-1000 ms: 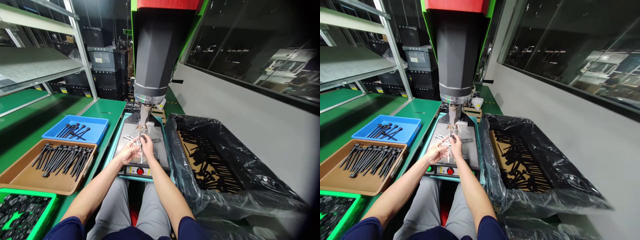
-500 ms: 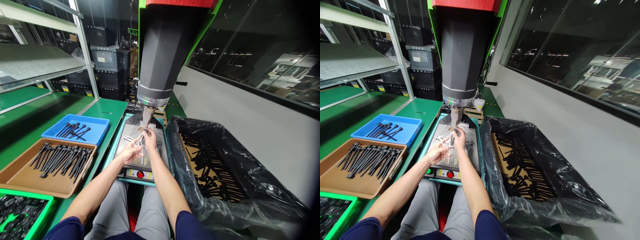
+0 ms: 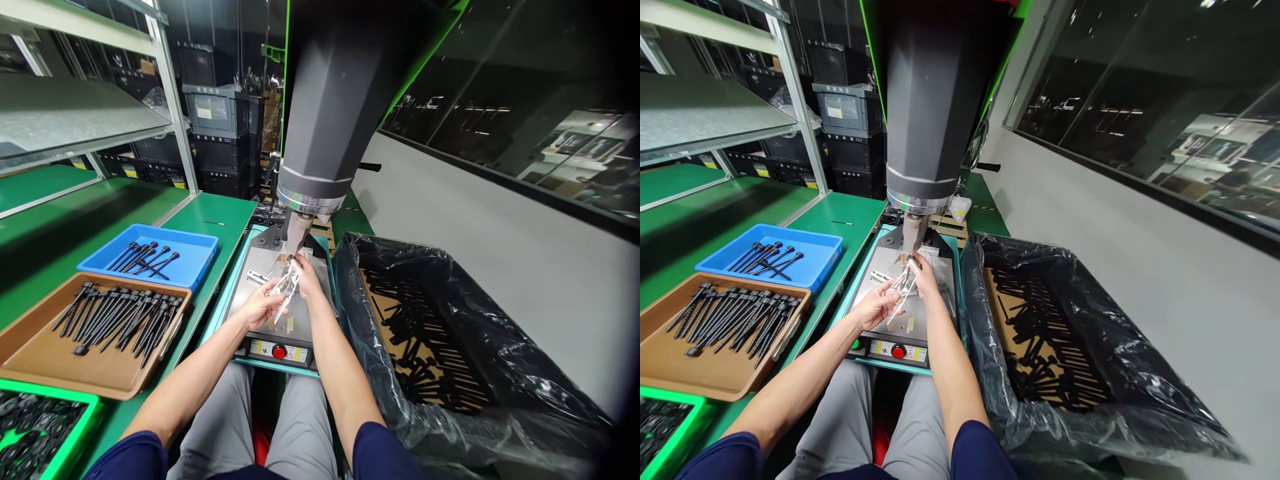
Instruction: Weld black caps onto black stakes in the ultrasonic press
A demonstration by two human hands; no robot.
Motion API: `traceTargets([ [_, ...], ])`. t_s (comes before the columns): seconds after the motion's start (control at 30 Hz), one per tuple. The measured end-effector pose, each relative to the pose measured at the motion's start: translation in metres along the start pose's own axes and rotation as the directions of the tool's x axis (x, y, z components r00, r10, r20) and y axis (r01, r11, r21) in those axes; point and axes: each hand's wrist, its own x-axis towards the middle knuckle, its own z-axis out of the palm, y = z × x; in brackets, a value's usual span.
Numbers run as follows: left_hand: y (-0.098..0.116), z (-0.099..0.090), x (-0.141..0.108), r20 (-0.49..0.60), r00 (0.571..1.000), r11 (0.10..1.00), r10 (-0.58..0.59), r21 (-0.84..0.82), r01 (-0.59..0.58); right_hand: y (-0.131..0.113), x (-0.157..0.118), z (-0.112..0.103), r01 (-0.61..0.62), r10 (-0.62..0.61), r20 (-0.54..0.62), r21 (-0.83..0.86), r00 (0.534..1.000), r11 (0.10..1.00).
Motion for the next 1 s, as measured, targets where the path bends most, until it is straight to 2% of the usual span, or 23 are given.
traceTargets([
  [0.1,-0.001,0.0,0.0,-0.006,1.0,1.0,0.001,-0.008,-0.001,0.004,0.0,-0.001,0.031,-0.03,-0.033,0.027,0.999,0.999],
  [0.27,0.001,-0.001,0.0,-0.023,1.0,0.999,-0.001,0.046,0.002,0.014,-0.001,-0.006,0.001,0.019,-0.136,0.147,0.991,0.989],
  [0.37,0.0,-0.001,0.001,-0.039,0.999,0.997,-0.017,0.079,0.02,0.017,-0.002,-0.011,-0.064,0.084,-0.156,0.13,0.984,0.989],
  [0.5,-0.004,-0.001,0.0,-0.05,0.999,0.992,-0.021,0.124,0.027,0.017,-0.005,-0.016,-0.106,0.114,-0.156,0.059,0.981,0.993],
  [0.83,-0.012,-0.001,-0.004,-0.034,0.999,0.977,-0.003,0.212,0.01,0.018,-0.017,-0.017,-0.029,0.033,-0.147,0.032,0.989,0.999],
  [1.0,-0.016,-0.004,-0.005,-0.024,1.0,0.977,0.009,0.215,-0.004,0.011,-0.018,-0.016,0.012,-0.009,-0.044,0.084,0.999,0.996],
])
